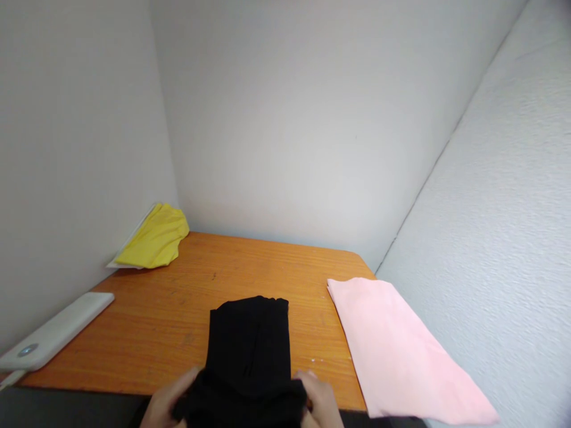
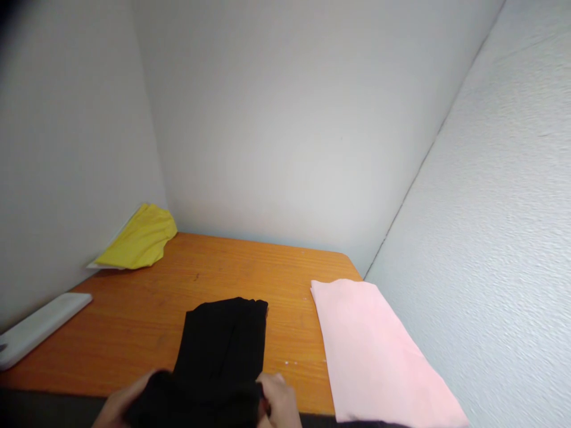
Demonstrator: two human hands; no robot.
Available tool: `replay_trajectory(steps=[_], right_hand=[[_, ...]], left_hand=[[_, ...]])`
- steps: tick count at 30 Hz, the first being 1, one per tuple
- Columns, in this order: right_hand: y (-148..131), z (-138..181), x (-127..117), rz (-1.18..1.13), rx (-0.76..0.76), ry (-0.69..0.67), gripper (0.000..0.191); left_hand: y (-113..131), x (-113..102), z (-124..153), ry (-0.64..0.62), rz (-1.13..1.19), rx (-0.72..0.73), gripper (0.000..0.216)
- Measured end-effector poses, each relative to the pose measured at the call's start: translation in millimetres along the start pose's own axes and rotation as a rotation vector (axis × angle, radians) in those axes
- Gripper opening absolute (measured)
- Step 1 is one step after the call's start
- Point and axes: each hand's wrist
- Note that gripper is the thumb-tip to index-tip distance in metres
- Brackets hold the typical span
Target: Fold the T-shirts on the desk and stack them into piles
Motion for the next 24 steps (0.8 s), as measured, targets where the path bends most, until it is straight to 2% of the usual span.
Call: replay_trajectory(steps=[2, 4, 6, 8, 11, 14, 16, 18, 24], right_hand=[[-17, -12, -5, 0.005, 0.218, 0.082, 0.042], [-26, -25, 0, 0.200, 0.388, 0.188, 0.046], [-27, -35, 12, 0.417, 0.485, 0.287, 0.049], [-24, -39, 24, 0.516, 0.527, 0.321, 0.047], [-19, -41, 33, 0.513, 0.518, 0.237, 0.032], [-14, -44, 21, 0.429, 0.512, 0.173, 0.031], [-9, -45, -4, 0.347, 0.541, 0.167, 0.031], [-2, -43, -44, 0.271, 0.562, 0.220, 0.026], [36, -12, -198, 0.179, 0.517, 0.688, 0.022]], left_hand=[[13, 2, -27, 0.020, -0.124, -0.234, 0.041], [14, 6, -50, -0.037, -0.297, -0.386, 0.047], [5, 10, -63, -0.093, -0.405, -0.482, 0.053], [-7, 15, -66, -0.141, -0.414, -0.542, 0.060], [-25, 24, -66, -0.149, -0.379, -0.564, 0.068], [-30, 43, -76, -0.083, -0.194, -0.509, 0.069], [-20, 63, -92, -0.061, -0.035, -0.448, 0.067], [3, 87, -113, -0.058, 0.081, -0.363, 0.062], [112, 174, -184, -0.065, 0.501, -0.091, 0.042]])
Point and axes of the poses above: each hand's wrist, its own z-axis away from the middle knuckle, its own x-axis out of the palm, y = z × x, and after that the axes turned 12 degrees about x, right-handed
